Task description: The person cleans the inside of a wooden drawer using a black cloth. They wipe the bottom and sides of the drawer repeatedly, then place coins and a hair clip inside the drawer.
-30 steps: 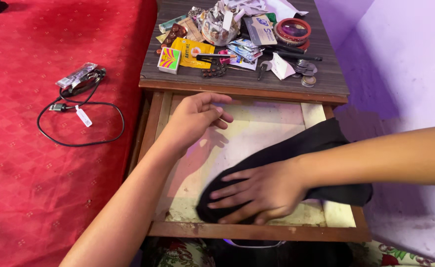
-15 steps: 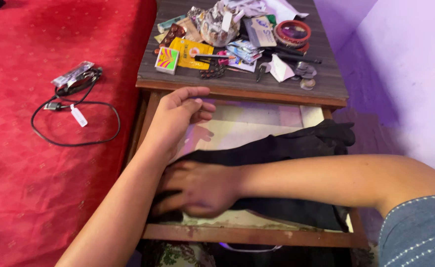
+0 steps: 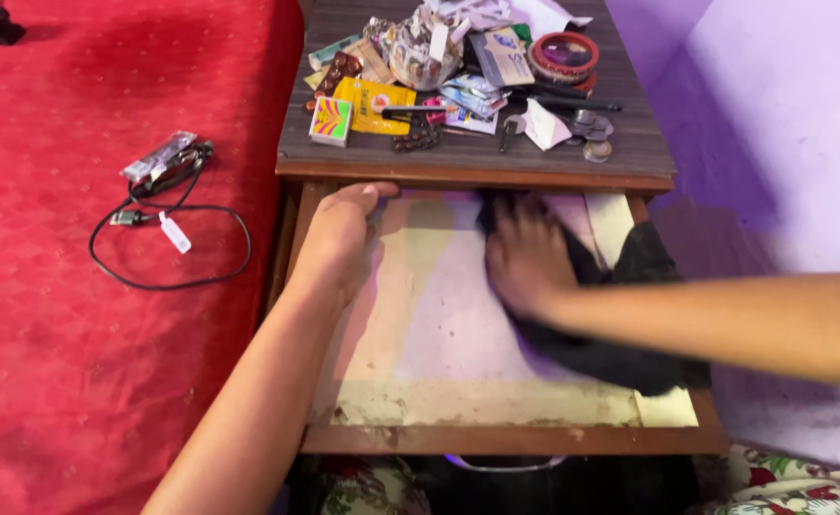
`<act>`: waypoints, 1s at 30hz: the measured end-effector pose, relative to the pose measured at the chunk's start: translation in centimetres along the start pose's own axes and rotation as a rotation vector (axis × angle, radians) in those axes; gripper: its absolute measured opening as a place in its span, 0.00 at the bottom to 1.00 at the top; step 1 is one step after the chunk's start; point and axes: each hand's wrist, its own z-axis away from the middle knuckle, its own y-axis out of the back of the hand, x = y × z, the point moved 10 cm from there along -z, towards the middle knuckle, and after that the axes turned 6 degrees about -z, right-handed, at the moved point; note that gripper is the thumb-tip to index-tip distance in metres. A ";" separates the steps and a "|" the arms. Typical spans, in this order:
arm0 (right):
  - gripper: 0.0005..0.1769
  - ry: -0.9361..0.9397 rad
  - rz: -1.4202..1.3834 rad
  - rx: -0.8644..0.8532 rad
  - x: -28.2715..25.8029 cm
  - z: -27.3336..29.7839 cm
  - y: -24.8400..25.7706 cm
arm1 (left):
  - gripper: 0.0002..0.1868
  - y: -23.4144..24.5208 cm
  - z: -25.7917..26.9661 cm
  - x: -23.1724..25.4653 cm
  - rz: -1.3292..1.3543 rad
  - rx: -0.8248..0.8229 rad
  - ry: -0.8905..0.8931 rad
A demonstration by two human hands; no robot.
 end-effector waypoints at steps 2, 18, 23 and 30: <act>0.31 0.277 -0.158 -0.090 -5.8 3.5 0.3 | 0.19 -0.1 -0.5 0.6 0.067 -0.017 -0.056; 0.26 0.473 -0.256 -0.223 -16.0 -9.6 -6.6 | 0.18 0.1 -1.2 1.3 0.117 -0.008 -0.221; 0.25 0.391 -0.209 -0.147 -13.4 -12.9 -7.7 | 0.19 -0.2 0.1 1.5 0.027 0.004 -0.125; 0.29 0.173 -0.039 0.145 -2.6 -8.9 -3.5 | 0.19 -0.3 1.4 2.6 -0.141 -0.001 -0.178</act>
